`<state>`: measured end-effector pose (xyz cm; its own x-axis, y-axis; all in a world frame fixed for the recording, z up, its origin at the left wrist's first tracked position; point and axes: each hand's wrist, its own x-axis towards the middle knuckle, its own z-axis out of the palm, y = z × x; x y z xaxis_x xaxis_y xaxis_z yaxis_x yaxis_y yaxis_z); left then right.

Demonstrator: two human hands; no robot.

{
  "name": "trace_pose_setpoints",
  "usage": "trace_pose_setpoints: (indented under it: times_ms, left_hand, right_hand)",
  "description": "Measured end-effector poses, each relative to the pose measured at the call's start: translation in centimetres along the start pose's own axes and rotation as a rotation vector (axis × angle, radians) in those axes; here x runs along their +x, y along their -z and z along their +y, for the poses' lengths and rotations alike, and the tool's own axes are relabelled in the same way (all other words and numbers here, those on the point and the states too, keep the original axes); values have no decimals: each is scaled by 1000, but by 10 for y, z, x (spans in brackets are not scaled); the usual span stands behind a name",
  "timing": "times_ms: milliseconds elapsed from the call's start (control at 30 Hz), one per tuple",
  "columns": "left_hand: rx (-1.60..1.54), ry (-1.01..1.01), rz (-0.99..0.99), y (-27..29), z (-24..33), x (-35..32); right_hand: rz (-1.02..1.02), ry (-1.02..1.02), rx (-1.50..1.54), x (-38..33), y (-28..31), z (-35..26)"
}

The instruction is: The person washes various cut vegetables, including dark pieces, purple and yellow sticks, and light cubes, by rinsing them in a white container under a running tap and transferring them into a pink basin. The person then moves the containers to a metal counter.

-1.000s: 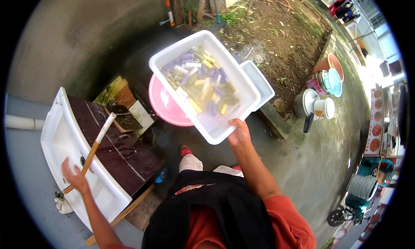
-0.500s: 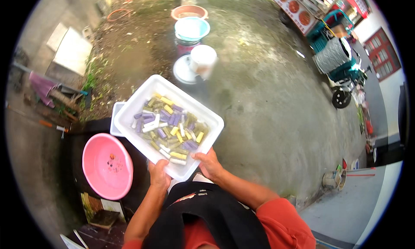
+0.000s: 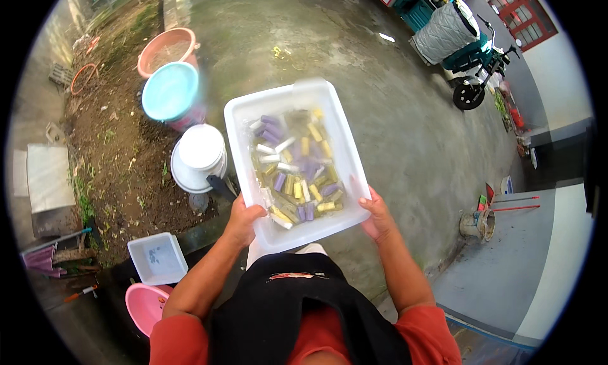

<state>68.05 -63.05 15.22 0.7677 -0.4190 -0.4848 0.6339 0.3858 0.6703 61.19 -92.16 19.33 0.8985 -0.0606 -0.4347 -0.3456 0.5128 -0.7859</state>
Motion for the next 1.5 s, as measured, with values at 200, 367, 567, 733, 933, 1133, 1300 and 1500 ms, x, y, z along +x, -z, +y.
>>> trace_pose_setpoints:
  times_ms: [200,367,567,733,933,1133,1300,1500]
  left_hand:
    - [128,86,-78,-70,71,188]
    - [228,58,-59,-139,136,329]
    - [123,242,-120,-183,237,508]
    - [299,134,-166,-239,337,686]
    - [336,165,-266,-312,481,899]
    - [332,162,-335,-391,597,1076]
    - [394,-23,-128,-422,637,1216]
    - [317,-20,-49,-490,745,1393]
  right_hand:
    - [31,-89,53,123,44,-112]
    - [3,-158,-112,267,88,-199]
    - [47,-224,-218,446,111,-300]
    - [103,-209,-30,596,108,-404]
    - [237,41,-66,783,107,-526]
    - [311,172,-37,964,123,-670]
    - [251,103,-116,1125,140,-783]
    - [258,119,-106,1309,151,-899]
